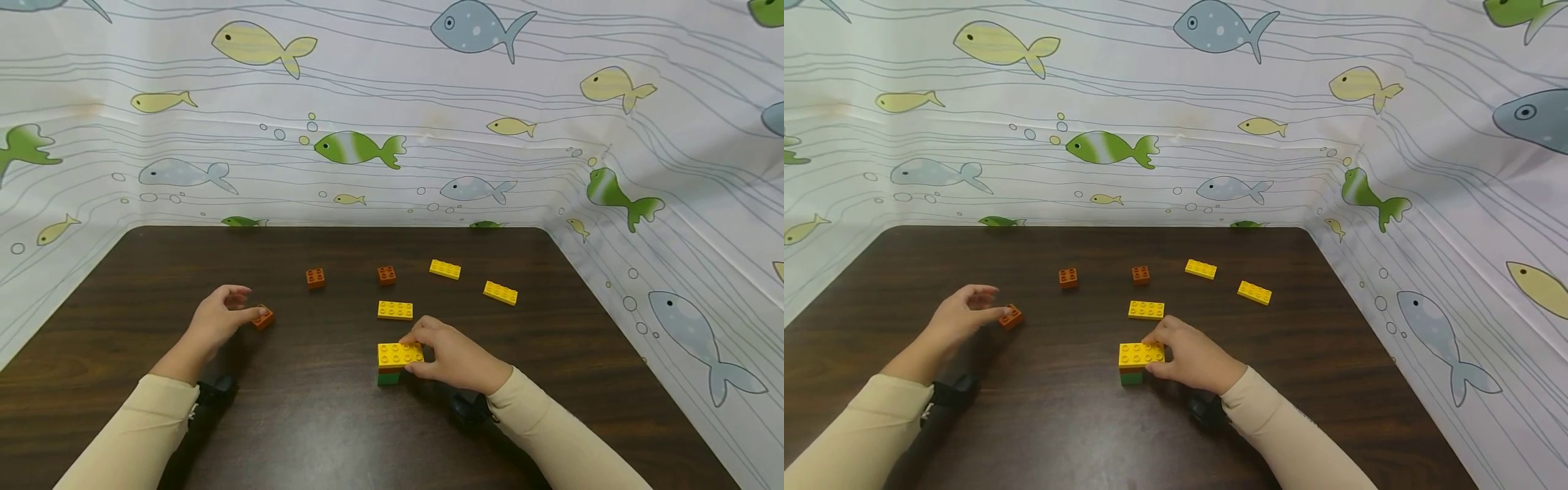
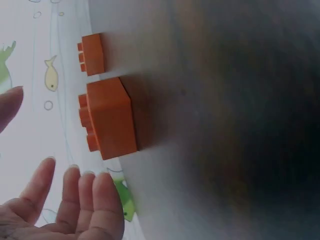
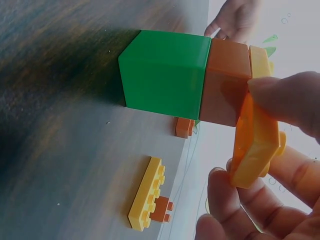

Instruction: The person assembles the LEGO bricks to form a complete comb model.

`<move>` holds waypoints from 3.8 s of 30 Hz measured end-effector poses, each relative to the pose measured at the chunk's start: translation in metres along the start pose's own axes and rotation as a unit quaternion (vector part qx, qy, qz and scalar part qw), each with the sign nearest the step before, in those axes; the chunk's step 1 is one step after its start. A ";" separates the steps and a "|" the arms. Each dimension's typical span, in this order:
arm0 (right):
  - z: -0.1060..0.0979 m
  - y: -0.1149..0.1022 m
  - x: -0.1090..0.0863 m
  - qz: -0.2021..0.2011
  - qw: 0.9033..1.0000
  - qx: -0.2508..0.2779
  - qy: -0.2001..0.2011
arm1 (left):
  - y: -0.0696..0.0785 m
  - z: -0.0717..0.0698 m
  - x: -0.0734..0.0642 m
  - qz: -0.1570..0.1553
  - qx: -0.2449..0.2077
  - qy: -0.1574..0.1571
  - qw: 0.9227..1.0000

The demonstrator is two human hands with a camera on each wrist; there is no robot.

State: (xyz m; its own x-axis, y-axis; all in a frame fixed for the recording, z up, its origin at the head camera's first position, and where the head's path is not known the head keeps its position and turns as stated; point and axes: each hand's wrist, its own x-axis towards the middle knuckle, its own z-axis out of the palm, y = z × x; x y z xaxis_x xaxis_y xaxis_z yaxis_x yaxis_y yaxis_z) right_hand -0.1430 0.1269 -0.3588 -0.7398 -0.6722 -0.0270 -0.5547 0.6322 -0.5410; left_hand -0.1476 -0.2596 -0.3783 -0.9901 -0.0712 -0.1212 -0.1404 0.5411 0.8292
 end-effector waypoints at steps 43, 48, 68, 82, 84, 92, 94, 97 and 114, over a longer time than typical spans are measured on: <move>0.001 0.001 0.001 -0.009 1.000 0.001 0.001 | -0.001 0.006 0.019 -0.024 0.139 -0.043 0.989; 0.001 0.000 0.001 -0.003 1.000 0.004 -0.003 | -0.001 0.006 0.019 -0.023 0.138 -0.040 0.989; 0.002 -0.001 0.001 -0.001 1.000 -0.009 -0.003 | 0.014 0.021 0.013 0.011 0.104 -0.011 0.994; 0.000 -0.002 0.000 0.010 1.000 -0.008 0.002 | 0.047 0.042 0.003 0.058 0.079 -0.028 0.995; 0.000 -0.003 0.000 0.010 1.000 -0.008 0.003 | 0.052 0.046 0.001 0.065 0.073 -0.032 0.995; 0.000 -0.003 0.001 0.006 1.000 -0.010 -0.001 | 0.069 0.063 -0.010 0.100 0.036 -0.055 0.993; 0.000 -0.004 0.001 0.006 1.000 -0.010 -0.001 | 0.073 0.067 -0.012 0.108 0.029 -0.063 0.992; 0.000 -0.003 0.001 0.005 1.000 -0.008 0.000 | 0.079 0.073 -0.014 0.115 0.023 -0.070 0.991; 0.000 -0.002 0.002 0.006 1.000 0.001 -0.002 | 0.096 0.107 -0.029 0.152 -0.018 -0.107 0.982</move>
State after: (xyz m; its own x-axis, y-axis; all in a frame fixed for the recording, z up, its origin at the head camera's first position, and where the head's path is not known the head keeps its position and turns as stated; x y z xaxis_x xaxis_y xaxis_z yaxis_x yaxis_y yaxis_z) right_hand -0.1437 0.1245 -0.3578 -0.7457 -0.6652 -0.0365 -0.5440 0.6396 -0.5431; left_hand -0.1318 -0.1158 -0.3538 -0.9627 0.2693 0.0257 0.1572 0.4798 0.8632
